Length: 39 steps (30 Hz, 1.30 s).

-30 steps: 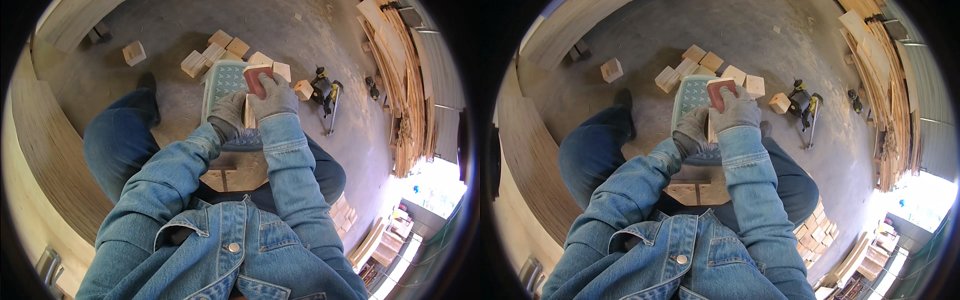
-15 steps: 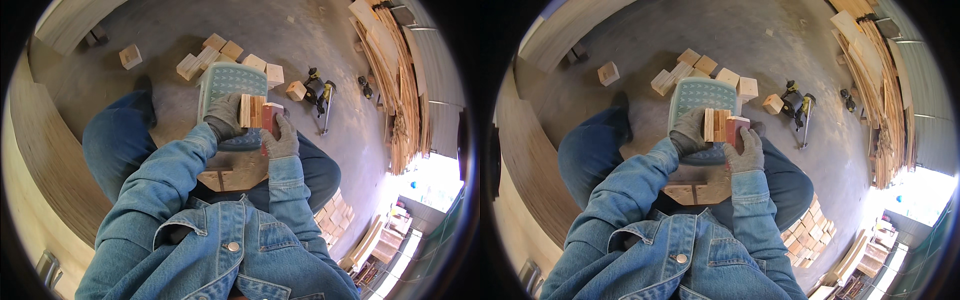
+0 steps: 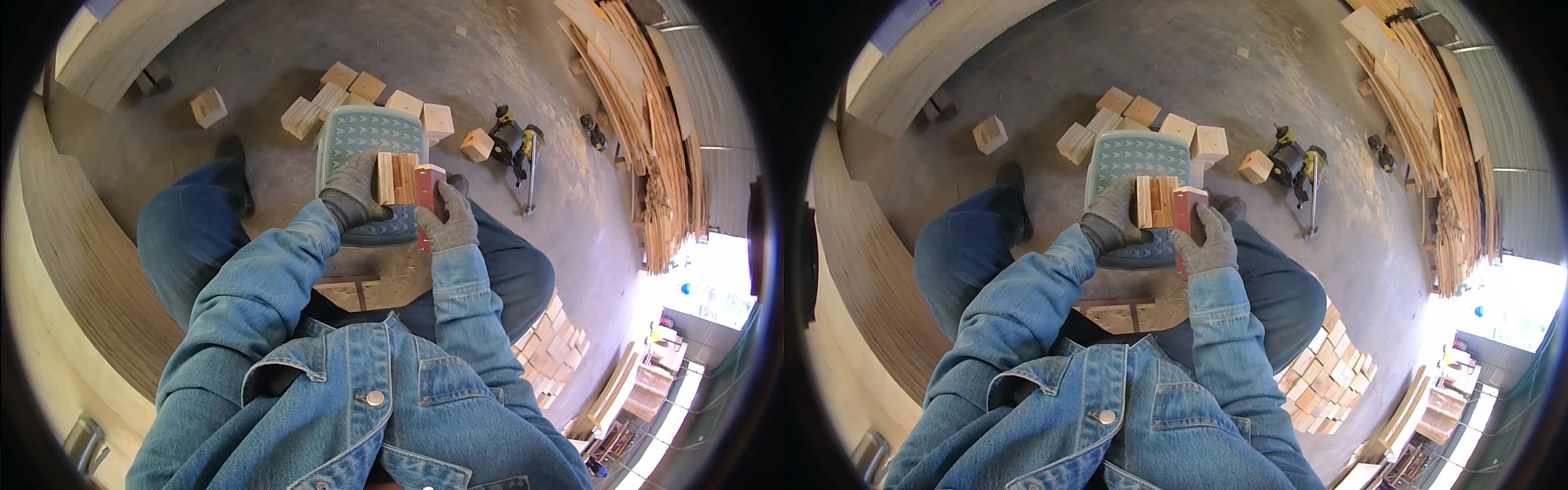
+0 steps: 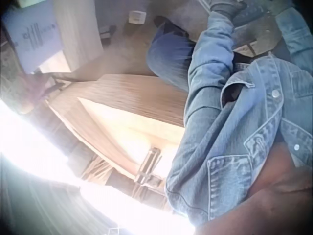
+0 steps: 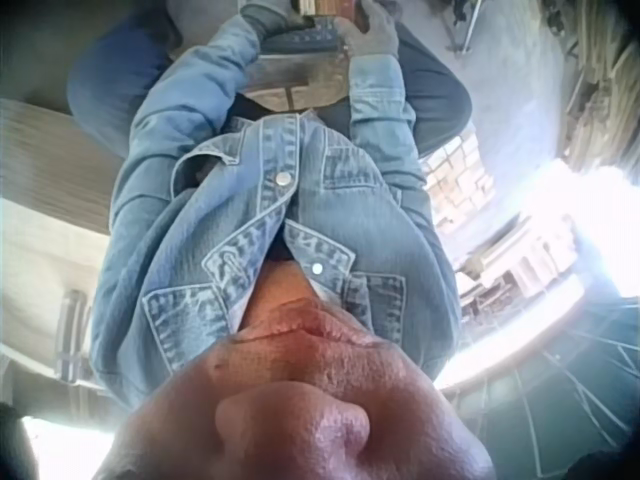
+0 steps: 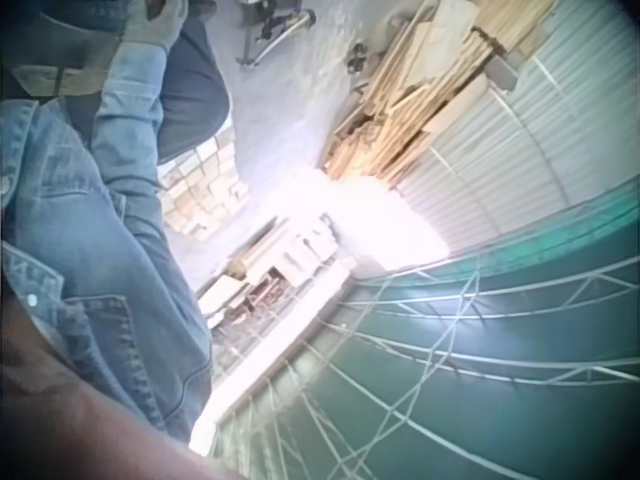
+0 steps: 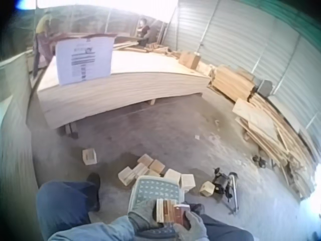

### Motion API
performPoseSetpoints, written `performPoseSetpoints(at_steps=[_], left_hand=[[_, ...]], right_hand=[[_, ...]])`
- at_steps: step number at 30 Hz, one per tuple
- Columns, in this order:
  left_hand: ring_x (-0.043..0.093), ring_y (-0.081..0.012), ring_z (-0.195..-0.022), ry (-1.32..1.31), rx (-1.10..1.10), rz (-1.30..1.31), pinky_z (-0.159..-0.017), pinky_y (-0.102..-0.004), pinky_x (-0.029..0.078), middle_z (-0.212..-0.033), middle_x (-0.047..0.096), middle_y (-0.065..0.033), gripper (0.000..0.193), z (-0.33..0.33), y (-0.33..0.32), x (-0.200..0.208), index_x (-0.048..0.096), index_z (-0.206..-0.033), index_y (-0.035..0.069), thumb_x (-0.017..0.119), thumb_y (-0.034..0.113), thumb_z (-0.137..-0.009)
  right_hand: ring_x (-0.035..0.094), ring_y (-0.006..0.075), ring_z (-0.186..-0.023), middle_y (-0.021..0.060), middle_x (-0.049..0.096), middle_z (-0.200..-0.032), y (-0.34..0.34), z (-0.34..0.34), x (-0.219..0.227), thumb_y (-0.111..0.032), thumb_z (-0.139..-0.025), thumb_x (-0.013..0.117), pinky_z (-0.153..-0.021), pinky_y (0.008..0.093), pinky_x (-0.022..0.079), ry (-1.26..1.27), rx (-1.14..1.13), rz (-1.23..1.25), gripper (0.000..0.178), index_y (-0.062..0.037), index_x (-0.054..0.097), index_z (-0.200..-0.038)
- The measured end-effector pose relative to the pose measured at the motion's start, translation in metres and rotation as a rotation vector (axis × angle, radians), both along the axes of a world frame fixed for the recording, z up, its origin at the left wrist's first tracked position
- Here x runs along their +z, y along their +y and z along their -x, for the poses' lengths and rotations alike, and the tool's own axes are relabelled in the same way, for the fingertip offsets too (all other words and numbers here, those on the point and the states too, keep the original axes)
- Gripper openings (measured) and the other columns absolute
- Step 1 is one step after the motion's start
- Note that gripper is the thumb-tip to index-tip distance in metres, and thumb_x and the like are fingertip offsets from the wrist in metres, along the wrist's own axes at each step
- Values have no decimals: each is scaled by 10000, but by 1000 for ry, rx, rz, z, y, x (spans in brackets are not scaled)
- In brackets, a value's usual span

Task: The person sits on the floor and sands small wooden blocks one by one using a red sanding block. They hold each block in their left hand and rub the surfaces with the sanding block in their right hand, then place the finished blocks into a growing stack on the floor.

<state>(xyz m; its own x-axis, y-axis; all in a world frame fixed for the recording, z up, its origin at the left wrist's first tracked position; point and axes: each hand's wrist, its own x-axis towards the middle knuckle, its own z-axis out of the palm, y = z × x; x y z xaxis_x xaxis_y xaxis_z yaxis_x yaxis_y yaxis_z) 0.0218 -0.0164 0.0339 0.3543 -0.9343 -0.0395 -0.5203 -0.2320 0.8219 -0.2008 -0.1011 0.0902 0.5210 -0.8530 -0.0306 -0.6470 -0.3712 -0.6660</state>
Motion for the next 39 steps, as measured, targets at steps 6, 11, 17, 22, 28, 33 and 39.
performPoseSetpoints(at_steps=[6, 11, 17, 22, 28, 33, 39], left_hand=[[574, -383, -1300, 37, 15, -67, -1157, -442, 462, -1391, 564, -204, 1124, 0, 8, 12, 438, -1507, 77, 992, 309, -557], [568, -362, -1314, 110, -19, -27, -1163, -435, 455, -1396, 563, -192, 1134, -5, 10, 0, 423, -1521, 73, 1000, 330, -580], [562, -352, -1325, 121, -20, -93, -1160, -428, 457, -1405, 557, -193, 1174, -4, 9, 5, 421, -1528, 78, 999, 400, -558], [566, -356, -1322, 94, -14, -105, -1160, -433, 457, -1401, 561, -197, 1144, -6, 9, 3, 433, -1513, 79, 989, 393, -564], [577, -361, -1312, 45, -8, -80, -1153, -434, 467, -1390, 575, -199, 1074, -7, 8, -1, 468, -1472, 78, 977, 381, -576], [596, -350, -1288, 32, -12, -83, -1133, -426, 488, -1378, 583, -203, 1074, -5, 6, 6, 477, -1465, 74, 986, 404, -578], [627, -361, -1249, 42, -22, -92, -1111, -426, 500, -1357, 603, -205, 1081, -6, 7, 15, 480, -1466, 65, 987, 437, -588]], right_hand=[[583, 340, -1339, 188, 596, -1446, -4, -2, -1, -256, -796, 915, -1145, 401, 480, -23, -9, -57, 733, -58, 618, -1436], [600, 334, -1313, 189, 597, -1439, -6, -3, -4, -254, -794, 921, -1138, 390, 487, -47, -5, -53, 740, -53, 617, -1438], [604, 333, -1307, 192, 592, -1441, -7, -2, -3, -255, -790, 926, -1127, 388, 496, -58, -11, -78, 747, -60, 617, -1441], [595, 366, -1313, 211, 577, -1454, -5, -4, 0, -262, -789, 922, -1133, 413, 489, -12, 20, 18, 748, -60, 617, -1441], [574, 447, -1266, 217, 505, -1523, 20, -20, 27, -370, -807, 861, -1079, 517, 491, 287, 102, 325, 729, -121, 624, -1451], [556, 462, -1246, 212, 412, -1589, 37, -25, 34, -468, -860, 779, -1036, 556, 483, 433, 142, 359, 751, -139, 573, -1504], [537, 455, -1283, 241, 382, -1593, 52, -31, 51, -487, -877, 769, -1049, 545, 473, 496, 187, 268, 800, -83, 535, -1527]])
